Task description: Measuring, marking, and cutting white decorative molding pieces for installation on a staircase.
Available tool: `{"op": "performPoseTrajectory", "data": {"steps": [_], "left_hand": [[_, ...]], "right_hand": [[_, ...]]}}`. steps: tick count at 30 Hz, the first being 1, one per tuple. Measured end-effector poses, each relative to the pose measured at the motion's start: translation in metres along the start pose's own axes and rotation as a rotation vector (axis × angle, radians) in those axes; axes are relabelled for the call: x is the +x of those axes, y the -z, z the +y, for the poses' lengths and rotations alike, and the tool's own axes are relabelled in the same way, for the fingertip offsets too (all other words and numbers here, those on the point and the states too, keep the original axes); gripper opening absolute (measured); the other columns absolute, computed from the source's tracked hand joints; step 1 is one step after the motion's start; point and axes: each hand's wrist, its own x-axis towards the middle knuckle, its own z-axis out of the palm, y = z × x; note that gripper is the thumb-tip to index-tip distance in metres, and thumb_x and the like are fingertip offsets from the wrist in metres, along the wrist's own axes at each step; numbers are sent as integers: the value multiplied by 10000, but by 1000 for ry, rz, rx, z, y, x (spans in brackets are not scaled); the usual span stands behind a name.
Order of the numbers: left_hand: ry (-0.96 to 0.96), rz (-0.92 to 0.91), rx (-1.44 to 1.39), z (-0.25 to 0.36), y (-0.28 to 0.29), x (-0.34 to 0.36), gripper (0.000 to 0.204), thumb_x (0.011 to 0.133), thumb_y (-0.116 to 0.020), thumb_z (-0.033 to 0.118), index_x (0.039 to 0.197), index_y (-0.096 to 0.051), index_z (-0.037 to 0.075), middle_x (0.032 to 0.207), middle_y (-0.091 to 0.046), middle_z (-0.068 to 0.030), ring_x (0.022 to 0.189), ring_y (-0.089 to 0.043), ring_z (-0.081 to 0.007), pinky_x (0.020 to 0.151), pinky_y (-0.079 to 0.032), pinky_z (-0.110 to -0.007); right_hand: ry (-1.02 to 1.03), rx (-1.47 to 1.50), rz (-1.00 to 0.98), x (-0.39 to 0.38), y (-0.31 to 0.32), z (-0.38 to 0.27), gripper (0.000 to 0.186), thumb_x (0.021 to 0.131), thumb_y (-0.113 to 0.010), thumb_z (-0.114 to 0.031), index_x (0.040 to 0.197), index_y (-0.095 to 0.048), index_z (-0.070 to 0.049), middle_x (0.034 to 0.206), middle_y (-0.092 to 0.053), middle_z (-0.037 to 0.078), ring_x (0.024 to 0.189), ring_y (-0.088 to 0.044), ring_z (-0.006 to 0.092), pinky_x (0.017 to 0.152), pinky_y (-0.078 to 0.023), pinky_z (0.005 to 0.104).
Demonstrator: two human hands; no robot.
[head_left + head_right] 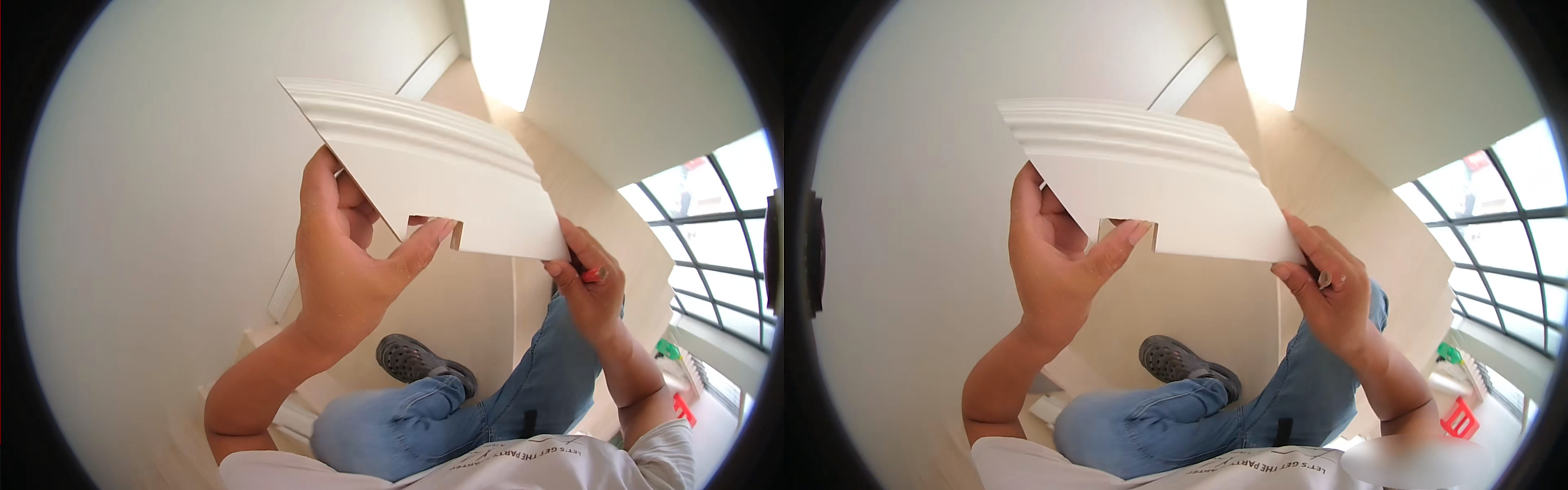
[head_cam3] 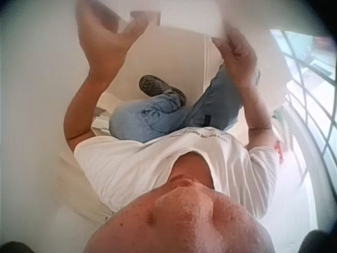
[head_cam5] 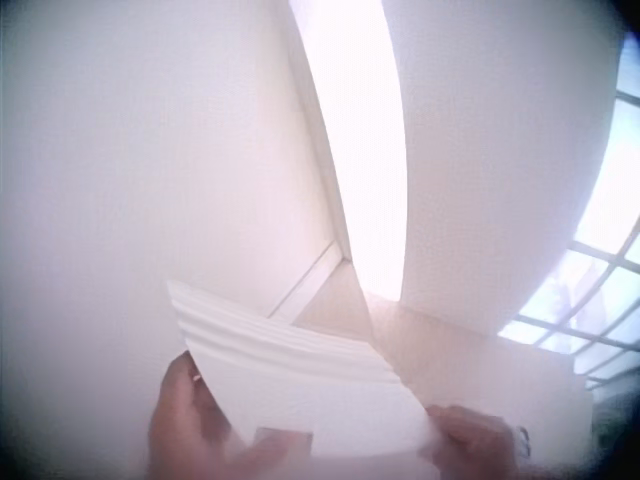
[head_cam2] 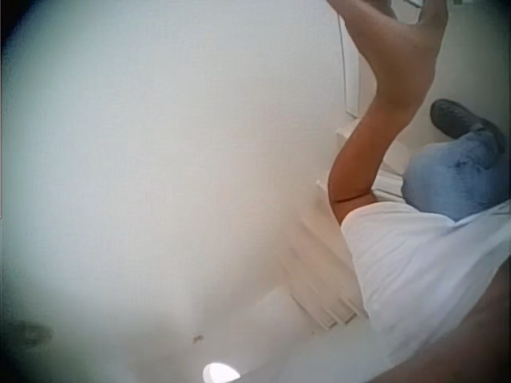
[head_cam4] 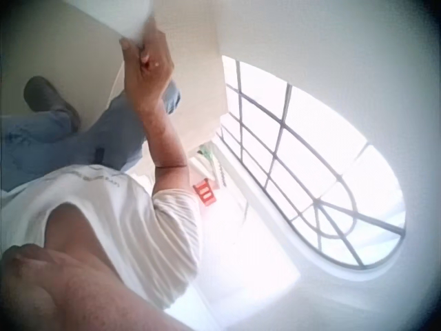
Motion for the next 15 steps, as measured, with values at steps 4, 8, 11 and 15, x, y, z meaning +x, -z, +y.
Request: {"op": "performPoseTrajectory", "data": {"steps": [4,8,11,15], "left_hand": [[-103,-86,-42,24,18,13,821,790,-766,-98,1442,-271,-38,1199,-592,-161,1131,-636,-222,1030,-506,-361],[-32,-189,-264,38,0,35,857,781,-775,-92,1467,-265,-23,1235,-564,-143,1171,-601,-225,1026,-505,-366],[29,-236,-308,30,-16,44,743,835,-746,-26,1457,-340,-42,1322,-523,-109,1181,-541,-188,1022,-474,-361],[-94,-218,-331,26,-27,52,717,850,-744,13,1456,-366,-49,1350,-513,-115,1212,-521,-197,1071,-427,-366]], "right_hand": [[-59,-109,71,-12,0,-67,472,912,-723,-45,1360,-596,30,851,-597,68,705,-520,130,638,-430,233],[-105,-266,178,-21,29,-93,507,876,-741,-40,1358,-597,24,866,-617,100,700,-566,181,651,-475,286],[-139,-322,207,-35,43,-108,553,861,-747,-67,1384,-575,-14,933,-635,125,747,-640,271,678,-520,360],[-102,-370,330,-52,45,-141,602,860,-758,-134,1416,-546,-46,972,-638,105,807,-662,281,695,-535,382]]}}
